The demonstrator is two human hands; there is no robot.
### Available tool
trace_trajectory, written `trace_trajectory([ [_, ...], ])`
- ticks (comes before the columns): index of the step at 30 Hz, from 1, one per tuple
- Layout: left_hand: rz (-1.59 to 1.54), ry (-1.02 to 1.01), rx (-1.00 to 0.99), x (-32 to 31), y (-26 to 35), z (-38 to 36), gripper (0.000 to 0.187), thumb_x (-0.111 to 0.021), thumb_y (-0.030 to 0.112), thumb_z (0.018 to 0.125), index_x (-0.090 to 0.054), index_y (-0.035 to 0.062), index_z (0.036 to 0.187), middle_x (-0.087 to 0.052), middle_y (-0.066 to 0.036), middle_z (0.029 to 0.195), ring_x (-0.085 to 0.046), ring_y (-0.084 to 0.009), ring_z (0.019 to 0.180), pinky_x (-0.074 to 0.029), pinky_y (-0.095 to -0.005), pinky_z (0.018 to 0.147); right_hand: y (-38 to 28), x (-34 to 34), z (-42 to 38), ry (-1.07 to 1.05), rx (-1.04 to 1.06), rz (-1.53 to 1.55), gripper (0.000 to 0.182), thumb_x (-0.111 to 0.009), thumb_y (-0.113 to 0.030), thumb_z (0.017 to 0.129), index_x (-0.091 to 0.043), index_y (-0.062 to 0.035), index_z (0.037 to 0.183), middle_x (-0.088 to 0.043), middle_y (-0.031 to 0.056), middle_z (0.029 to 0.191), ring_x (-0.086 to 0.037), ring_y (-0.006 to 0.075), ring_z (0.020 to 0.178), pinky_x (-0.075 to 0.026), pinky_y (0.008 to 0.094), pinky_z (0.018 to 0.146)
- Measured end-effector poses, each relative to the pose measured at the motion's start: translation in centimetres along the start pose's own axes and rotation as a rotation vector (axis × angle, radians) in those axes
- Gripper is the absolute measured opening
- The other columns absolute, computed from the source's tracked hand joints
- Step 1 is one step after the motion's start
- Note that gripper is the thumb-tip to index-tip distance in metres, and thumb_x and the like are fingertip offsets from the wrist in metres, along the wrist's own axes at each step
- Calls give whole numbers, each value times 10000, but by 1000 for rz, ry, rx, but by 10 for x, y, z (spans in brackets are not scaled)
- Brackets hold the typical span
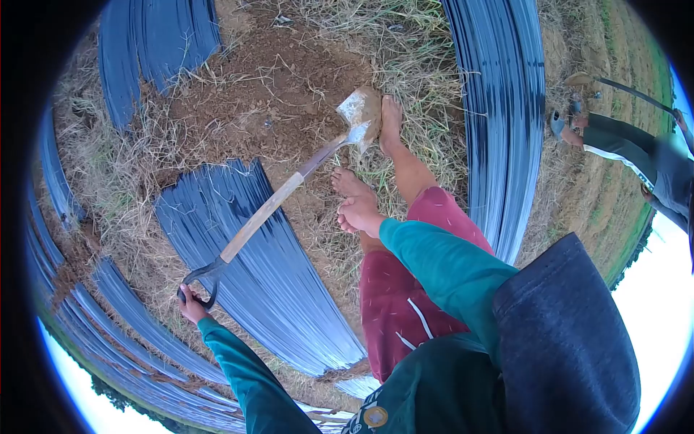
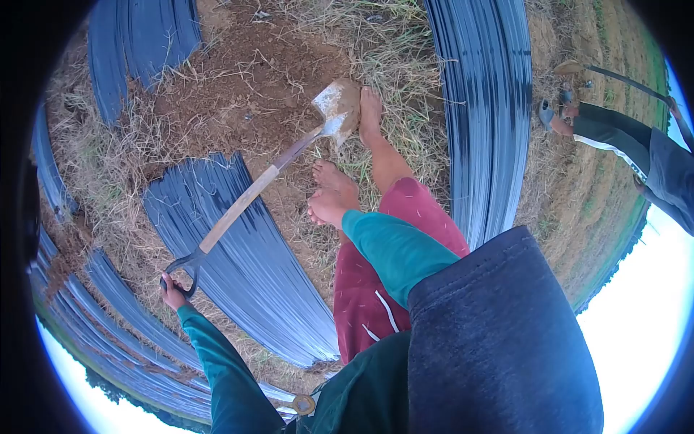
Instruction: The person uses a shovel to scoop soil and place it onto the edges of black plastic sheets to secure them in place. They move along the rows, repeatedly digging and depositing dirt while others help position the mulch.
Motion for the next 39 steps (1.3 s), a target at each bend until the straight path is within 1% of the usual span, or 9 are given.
trace_trajectory([
  [8,194,63,-150,9,18,-51,406,-673,416,948,-599,22,881,-517,-7,663,-440,-89,551,-344,-260,486,-5,-40,-3,171,49,15,138,-567,-154,950,-592,-21,923,-663,89,773,-645,179,540,-521,294,422],
  [14,128,42,-77,12,-9,-32,416,-664,435,949,-578,31,900,-512,-13,654,-450,-101,550,-356,-266,494,-18,-28,19,77,180,16,195,-525,-167,918,-554,14,984,-655,163,781,-645,264,544,-494,373,407],
  [17,122,20,-94,11,-14,-29,415,-671,437,944,-580,33,921,-521,-13,659,-464,-106,564,-370,-268,514,-30,-10,27,-407,32,420,311,-523,-290,998,-575,14,958,-665,174,826,-685,277,654,-577,366,534],
  [20,128,38,-67,12,-12,-33,408,-684,425,939,-587,30,920,-526,-15,665,-476,-109,589,-387,-275,539,-40,-3,43,-486,101,501,553,-399,-489,1015,-579,33,989,-658,226,846,-684,363,696,-587,445,592],
  [23,119,46,-64,12,-8,-34,399,-691,415,935,-594,28,922,-522,-13,666,-475,-110,592,-391,-276,544,-45,-2,41,-221,300,163,611,-234,-476,993,-511,58,1103,-629,319,975,-671,441,772,-548,547,609],
  [26,67,40,-31,15,-13,-34,398,-699,413,930,-603,26,926,-516,-9,666,-475,-106,593,-391,-271,546,-46,-16,32,-451,154,349,465,-358,-366,988,-560,52,1007,-658,269,890,-686,367,696,-557,474,556],
  [29,60,39,-14,12,-12,-24,399,-704,415,925,-615,27,926,-509,1,659,-465,-90,564,-373,-254,509,-53,-31,-7,63,297,-129,272,-479,-199,934,-602,32,862,-669,186,753,-678,272,586,-541,389,473],
  [32,92,39,-43,4,0,-20,406,-705,425,921,-613,30,896,-501,9,642,-445,-83,515,-352,-244,460,-38,-34,-8,111,263,-127,159,-530,-73,865,-612,8,755,-652,118,646,-652,209,505,-509,339,406],
  [39,129,1,-100,-3,13,-1,416,-704,431,920,-609,29,875,-498,8,642,-453,-79,512,-354,-238,452,-10,-6,24,-29,116,-4,274,-536,-246,917,-611,16,894,-667,168,752,-667,290,571,-544,422,469],
])
Point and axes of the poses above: each hand's wrist, its own z-axis towards the middle knuckle, its own x-axis out of the back of the hand, y = z × x, the point moved 7 cm from there along z, towards the middle knuckle
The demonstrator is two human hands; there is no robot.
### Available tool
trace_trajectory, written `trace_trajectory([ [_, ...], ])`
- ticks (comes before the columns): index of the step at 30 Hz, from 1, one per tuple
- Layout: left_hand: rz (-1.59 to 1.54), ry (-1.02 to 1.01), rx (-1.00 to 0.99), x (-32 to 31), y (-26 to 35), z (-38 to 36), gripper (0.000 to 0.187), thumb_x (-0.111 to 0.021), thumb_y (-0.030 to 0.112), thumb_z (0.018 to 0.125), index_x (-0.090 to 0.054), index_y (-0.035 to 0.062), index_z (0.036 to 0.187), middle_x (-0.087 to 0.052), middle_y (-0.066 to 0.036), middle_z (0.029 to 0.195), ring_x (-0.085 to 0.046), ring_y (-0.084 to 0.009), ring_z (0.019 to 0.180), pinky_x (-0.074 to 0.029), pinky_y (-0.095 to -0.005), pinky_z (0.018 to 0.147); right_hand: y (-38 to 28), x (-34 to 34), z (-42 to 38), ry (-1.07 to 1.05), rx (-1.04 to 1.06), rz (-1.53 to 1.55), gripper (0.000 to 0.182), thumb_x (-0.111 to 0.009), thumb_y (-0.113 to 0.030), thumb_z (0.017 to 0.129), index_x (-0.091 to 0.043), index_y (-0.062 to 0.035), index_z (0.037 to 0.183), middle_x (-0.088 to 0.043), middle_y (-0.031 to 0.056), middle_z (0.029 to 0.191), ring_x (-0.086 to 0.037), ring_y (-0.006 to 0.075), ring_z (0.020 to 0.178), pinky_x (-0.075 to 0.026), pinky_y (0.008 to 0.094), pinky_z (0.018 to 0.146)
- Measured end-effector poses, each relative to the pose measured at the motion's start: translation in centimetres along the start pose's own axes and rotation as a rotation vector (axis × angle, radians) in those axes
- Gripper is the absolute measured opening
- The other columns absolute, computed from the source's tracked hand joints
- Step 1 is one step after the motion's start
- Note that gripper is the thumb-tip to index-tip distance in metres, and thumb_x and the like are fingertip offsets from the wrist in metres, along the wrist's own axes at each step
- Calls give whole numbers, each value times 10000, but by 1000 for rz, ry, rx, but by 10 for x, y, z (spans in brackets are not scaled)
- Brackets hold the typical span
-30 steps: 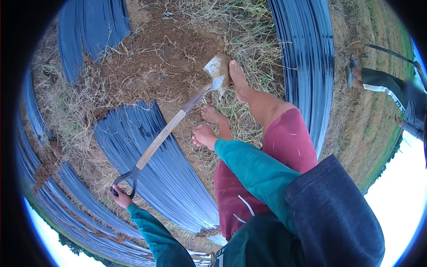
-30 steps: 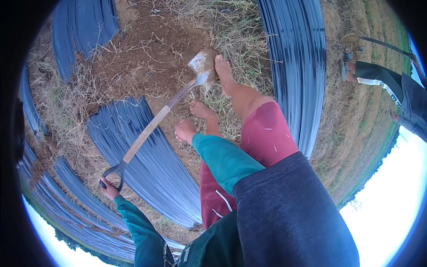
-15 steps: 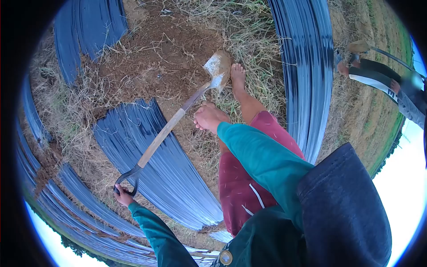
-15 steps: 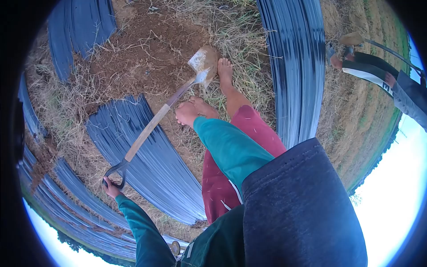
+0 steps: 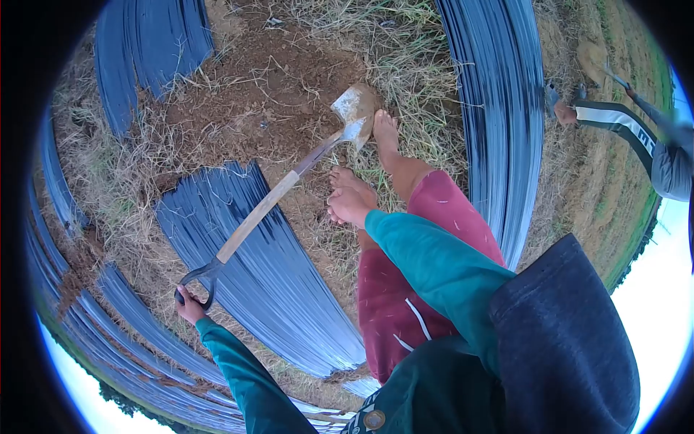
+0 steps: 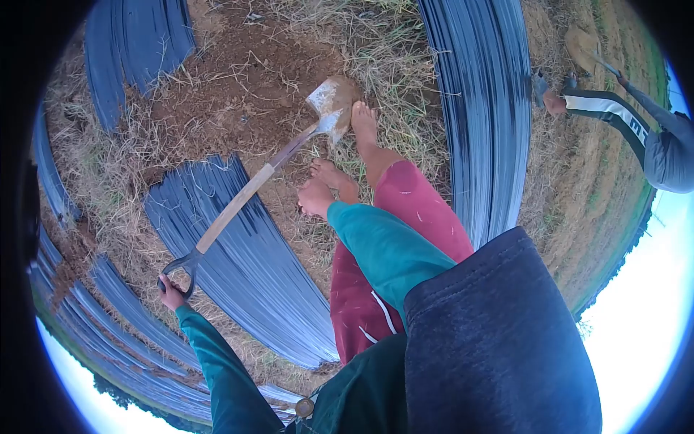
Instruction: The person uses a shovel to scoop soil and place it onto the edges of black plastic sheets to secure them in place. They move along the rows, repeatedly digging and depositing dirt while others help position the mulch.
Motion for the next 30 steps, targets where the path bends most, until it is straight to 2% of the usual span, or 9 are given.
trace_trajectory([
  [3,42,56,-26,4,7,-5,432,-705,444,917,-614,23,885,-511,-1,665,-460,-77,545,-357,-234,475,25,17,34,-257,-103,286,564,-494,-539,953,-598,6,1052,-663,250,917,-661,434,723,-551,562,616],
  [9,174,150,-115,19,56,-68,497,-683,493,919,-613,2,940,-540,-19,714,-456,-100,594,-356,-254,511,-59,-31,-39,99,-242,248,760,-496,-581,957,-328,-56,1481,-520,265,1330,-554,453,1186,-480,586,989],
  [12,201,195,-85,22,66,-105,542,-666,523,920,-610,-13,968,-537,-32,745,-428,-120,614,-353,-290,523,-7,-57,41,82,-223,528,528,-591,-402,966,-498,-10,1307,-584,196,1205,-636,345,1045,-554,511,896],
  [15,269,250,-24,27,72,-139,548,-660,516,928,-602,-27,971,-526,-39,744,-417,-123,606,-346,-298,520,-19,-70,40,101,-168,663,338,-597,-299,978,-551,-36,1185,-626,164,1057,-665,309,924,-565,495,840],
  [20,197,187,-133,30,84,-175,543,-619,505,956,-574,-32,891,-531,-49,674,-439,-126,558,-353,-311,496,-6,-69,66,241,-150,844,103,-589,-133,957,-555,-35,963,-575,89,801,-614,224,651,-543,440,608],
  [23,365,150,-191,31,102,-182,548,-583,491,977,-560,-15,768,-498,-52,535,-453,-148,471,-341,-324,461,-10,-69,57,358,-150,850,60,-571,-63,934,-544,-12,918,-552,75,732,-568,206,559,-516,401,518],
  [26,286,253,-332,23,122,-179,588,-545,488,992,-522,3,659,-465,-54,502,-458,-165,473,-344,-347,469,-24,-68,50,382,-90,854,63,-570,-44,912,-534,7,906,-547,78,674,-552,207,510,-506,385,489],
  [27,446,369,-406,21,130,-180,610,-503,475,1009,-499,11,612,-445,-59,484,-450,-183,457,-346,-374,477,-23,-66,45,388,-71,851,70,-572,-44,906,-531,12,903,-546,80,652,-550,208,497,-505,383,484],
  [30,424,354,-368,60,103,-154,622,-496,498,1006,-507,13,616,-436,-63,477,-437,-193,441,-352,-393,487,-23,-98,19,464,-195,798,128,-595,-59,907,-506,5,841,-542,90,656,-548,205,509,-514,391,487],
])
Point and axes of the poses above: each hand's wrist, its own z-axis towards the middle knuckle, its own x-axis out of the back of the hand, y = z × x, the point moved 7 cm from there along z, towards the middle knuckle
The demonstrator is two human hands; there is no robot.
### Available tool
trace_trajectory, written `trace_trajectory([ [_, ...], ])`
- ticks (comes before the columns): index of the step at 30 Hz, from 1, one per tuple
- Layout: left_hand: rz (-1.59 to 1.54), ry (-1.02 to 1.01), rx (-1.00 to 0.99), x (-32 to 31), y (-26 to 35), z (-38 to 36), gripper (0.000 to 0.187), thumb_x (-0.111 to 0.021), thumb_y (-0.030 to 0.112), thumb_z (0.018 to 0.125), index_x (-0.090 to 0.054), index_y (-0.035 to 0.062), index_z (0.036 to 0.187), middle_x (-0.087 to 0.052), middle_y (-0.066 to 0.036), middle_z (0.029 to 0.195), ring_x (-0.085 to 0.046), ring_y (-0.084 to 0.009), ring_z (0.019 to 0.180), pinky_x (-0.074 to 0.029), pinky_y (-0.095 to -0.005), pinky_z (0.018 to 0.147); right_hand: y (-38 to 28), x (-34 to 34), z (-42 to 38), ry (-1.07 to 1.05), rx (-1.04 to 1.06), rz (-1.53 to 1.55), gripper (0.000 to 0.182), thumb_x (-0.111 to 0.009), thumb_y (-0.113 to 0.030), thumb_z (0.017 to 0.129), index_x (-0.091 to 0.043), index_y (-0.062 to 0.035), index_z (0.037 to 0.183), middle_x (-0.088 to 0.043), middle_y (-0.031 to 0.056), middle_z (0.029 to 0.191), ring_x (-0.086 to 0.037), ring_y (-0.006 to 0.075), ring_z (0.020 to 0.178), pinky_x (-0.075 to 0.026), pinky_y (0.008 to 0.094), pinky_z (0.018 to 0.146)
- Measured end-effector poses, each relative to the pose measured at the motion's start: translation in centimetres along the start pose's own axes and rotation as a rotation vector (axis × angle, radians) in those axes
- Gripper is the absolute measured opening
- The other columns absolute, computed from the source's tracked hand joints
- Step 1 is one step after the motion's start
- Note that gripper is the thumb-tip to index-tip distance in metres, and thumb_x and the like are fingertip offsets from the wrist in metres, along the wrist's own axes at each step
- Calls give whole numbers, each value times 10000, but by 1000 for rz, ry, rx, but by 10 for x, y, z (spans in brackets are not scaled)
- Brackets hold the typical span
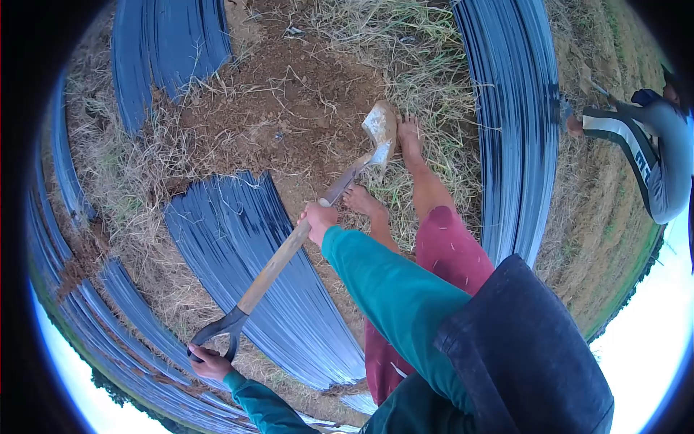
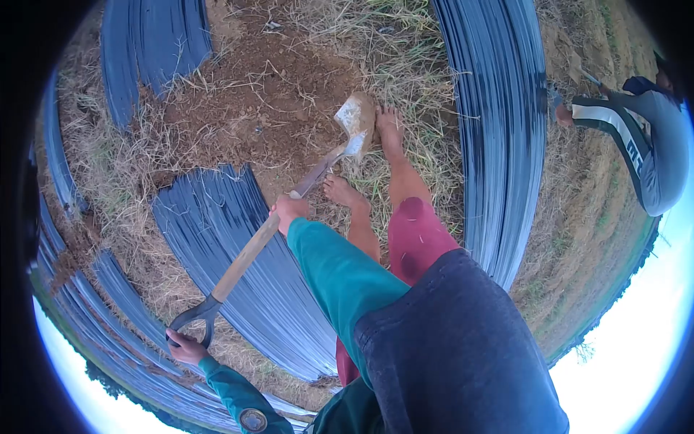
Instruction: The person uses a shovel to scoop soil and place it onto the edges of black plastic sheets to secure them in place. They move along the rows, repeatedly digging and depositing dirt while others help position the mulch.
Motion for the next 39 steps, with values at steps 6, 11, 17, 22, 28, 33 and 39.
trace_trajectory([
  [6,-81,-62,285,49,-102,38,653,-504,546,995,-497,16,613,-436,-55,487,-421,-163,435,-330,-360,451,74,6,-56,-113,63,-114,152,-614,-99,933,-532,27,911,-617,102,777,-640,210,619,-566,376,568],
  [11,-151,-142,19,8,-54,70,602,-531,513,997,-487,30,639,-435,-37,522,-420,-133,466,-321,-321,460,71,-12,-9,-261,-9,-205,414,-679,-136,902,-480,60,1208,-619,183,1114,-681,308,951,-618,430,748],
  [17,-437,-152,208,-15,-23,93,496,-569,406,993,-513,43,661,-436,-26,560,-423,-125,507,-309,-297,483,57,-32,46,-145,-78,-181,105,-586,-71,943,-560,-7,1021,-606,133,877,-657,267,751,-596,484,710],
  [22,-347,-125,326,6,-32,43,435,-575,359,987,-546,41,692,-424,-19,579,-402,-124,520,-301,-298,524,51,-16,41,-91,-42,41,55,-539,-27,938,-539,-16,884,-510,96,695,-535,216,544,-526,420,526],
  [28,-360,-61,489,30,-64,-35,416,-603,365,972,-563,37,719,-440,-21,586,-418,-128,539,-315,-300,542,62,29,38,-13,-60,-60,159,-536,-24,932,-500,-26,777,-497,62,661,-502,198,518,-501,396,504],
  [33,-407,75,459,73,-133,-68,435,-574,396,979,-625,-17,852,-439,-25,578,-400,-130,494,-311,-295,470,90,55,8,4,-36,-145,133,-577,-15,910,-523,-11,788,-533,75,678,-537,196,529,-517,385,511],
  [39,-494,97,543,162,-211,-41,422,-574,436,958,-610,38,821,-473,-4,642,-419,-136,573,-324,-312,554,148,50,-69,-95,-52,-127,123,-603,-51,886,-531,-17,793,-546,70,671,-547,181,515,-497,361,465],
])
Point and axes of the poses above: each hand's wrist, its own z-axis towards the middle knuckle, its own x-axis out of the back of the hand, y = z × x, the point moved 7 cm from there along z, towards the middle knuckle
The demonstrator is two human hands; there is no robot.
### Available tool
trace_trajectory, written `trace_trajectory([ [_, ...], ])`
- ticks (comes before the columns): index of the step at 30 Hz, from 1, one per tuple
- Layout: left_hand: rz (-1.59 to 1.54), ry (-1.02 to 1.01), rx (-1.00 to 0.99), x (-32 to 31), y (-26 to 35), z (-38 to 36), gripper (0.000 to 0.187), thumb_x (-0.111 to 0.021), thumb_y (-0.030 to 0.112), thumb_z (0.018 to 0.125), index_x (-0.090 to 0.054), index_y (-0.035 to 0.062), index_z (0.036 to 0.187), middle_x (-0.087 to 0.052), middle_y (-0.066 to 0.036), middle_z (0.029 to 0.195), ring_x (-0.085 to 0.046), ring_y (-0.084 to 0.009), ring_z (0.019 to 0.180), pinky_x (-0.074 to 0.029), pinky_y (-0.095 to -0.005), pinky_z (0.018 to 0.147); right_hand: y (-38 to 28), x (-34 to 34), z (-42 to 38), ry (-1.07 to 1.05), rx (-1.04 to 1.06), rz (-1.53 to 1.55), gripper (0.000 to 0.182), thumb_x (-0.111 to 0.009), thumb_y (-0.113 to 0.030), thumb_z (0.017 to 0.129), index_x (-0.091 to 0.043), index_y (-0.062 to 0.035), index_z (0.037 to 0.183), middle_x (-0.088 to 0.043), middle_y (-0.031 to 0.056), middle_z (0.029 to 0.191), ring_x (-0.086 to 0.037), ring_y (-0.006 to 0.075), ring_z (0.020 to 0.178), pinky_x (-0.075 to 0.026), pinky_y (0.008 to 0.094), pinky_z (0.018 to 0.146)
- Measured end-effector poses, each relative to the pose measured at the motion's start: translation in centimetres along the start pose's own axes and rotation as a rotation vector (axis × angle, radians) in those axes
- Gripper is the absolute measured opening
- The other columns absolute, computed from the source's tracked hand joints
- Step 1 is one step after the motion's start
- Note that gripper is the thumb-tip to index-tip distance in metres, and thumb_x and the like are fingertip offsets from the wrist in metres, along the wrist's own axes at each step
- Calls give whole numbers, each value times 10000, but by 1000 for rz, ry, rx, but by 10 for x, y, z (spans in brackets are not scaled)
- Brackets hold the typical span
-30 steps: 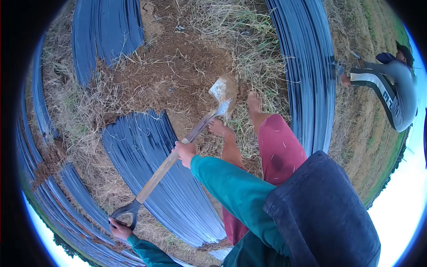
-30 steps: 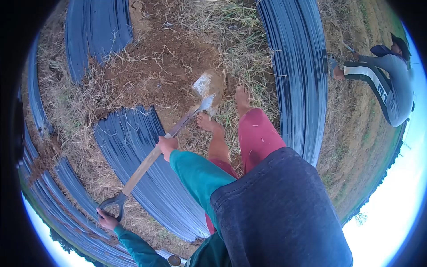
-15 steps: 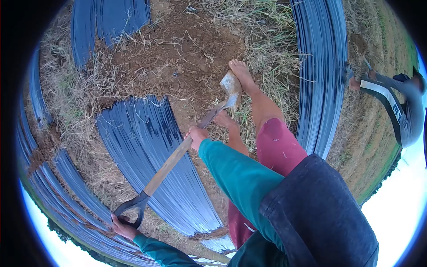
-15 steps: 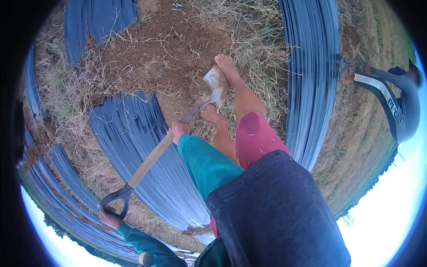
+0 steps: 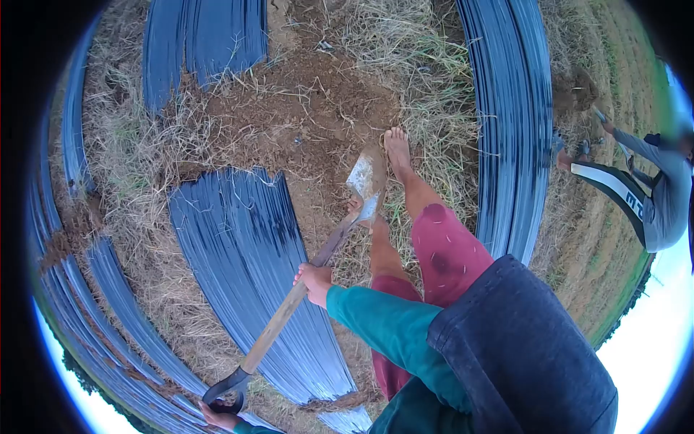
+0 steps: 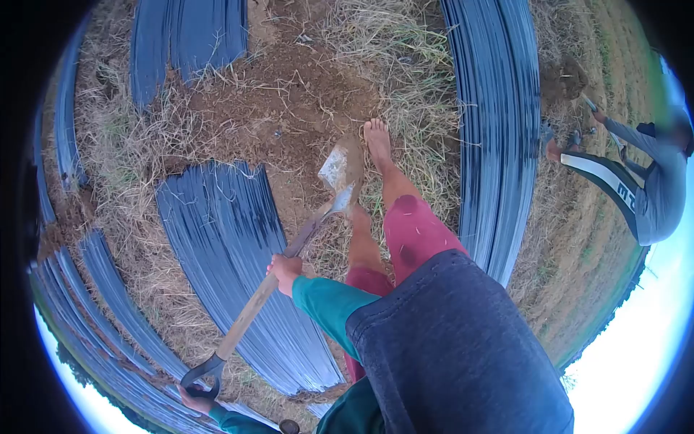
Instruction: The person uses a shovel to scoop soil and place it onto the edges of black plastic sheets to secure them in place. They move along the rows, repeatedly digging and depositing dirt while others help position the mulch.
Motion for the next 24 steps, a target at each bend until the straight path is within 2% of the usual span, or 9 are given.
trace_trajectory([
  [2,-77,85,72,-1,21,-32,394,-596,439,923,-598,54,841,-494,-8,707,-448,-146,630,-356,-308,620,-25,-8,-9,-23,46,2,113,-601,-46,882,-535,-16,795,-544,65,671,-545,177,517,-492,355,463],
  [5,-243,-265,270,-21,-13,-71,332,-593,368,922,-562,41,879,-519,-54,727,-487,-167,637,-395,-327,626,-69,-9,-11,-66,160,-39,113,-595,-40,872,-534,-26,778,-526,56,654,-535,181,516,-481,359,471],
  [6,-259,-225,168,-23,-23,-82,302,-581,332,931,-542,42,859,-526,-66,725,-486,-172,615,-388,-313,595,-89,-9,-12,-69,200,-50,133,-593,-47,874,-530,-29,758,-520,59,647,-534,189,522,-482,364,478],
  [8,-248,-397,49,-45,-3,-102,314,-574,330,933,-523,35,835,-488,-55,676,-453,-159,583,-355,-306,556,-127,-16,-17,-100,242,-47,152,-592,-63,878,-527,-37,743,-515,61,641,-528,198,527,-482,366,491],
  [12,-171,-522,-329,-103,132,-161,415,-589,409,909,-482,47,738,-426,-51,622,-406,-164,558,-310,-323,543,-188,-51,-43,-288,237,53,113,-604,-73,863,-533,-44,781,-519,55,654,-516,184,531,-480,365,503],
  [15,201,-550,-844,-107,256,-214,653,-631,585,893,-674,-66,873,-605,-169,675,-581,-266,628,-428,-401,547,-205,-57,-67,-417,155,172,127,-604,-83,855,-509,-69,773,-494,49,646,-500,183,549,-486,374,540],
  [17,83,-524,-936,-134,328,-242,666,-652,594,868,-575,-28,641,-508,-111,552,-479,-237,517,-346,-365,493,-208,-58,-80,-468,91,218,150,-600,-89,856,-489,-78,757,-479,45,637,-490,186,544,-485,374,546],
  [22,134,-738,-1256,-192,411,-327,508,-690,419,866,-480,40,601,-449,-85,569,-452,-237,515,-335,-363,518,-245,-18,-49,-481,-1,429,155,-575,-90,881,-468,-89,768,-473,45,647,-492,186,557,-495,357,556],
  [24,308,-945,-1390,-230,415,-381,464,-705,366,848,-448,70,600,-440,-72,566,-430,-232,510,-317,-368,511,-269,4,-46,-439,16,439,129,-566,-94,903,-468,-83,819,-480,48,670,-502,183,576,-502,356,561],
])
Point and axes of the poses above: each hand's wrist, its own z-axis towards the middle knuckle, its own x-axis out of the back of the hand, y = z × x, the point moved 7 cm from there along z, towards the middle knuckle
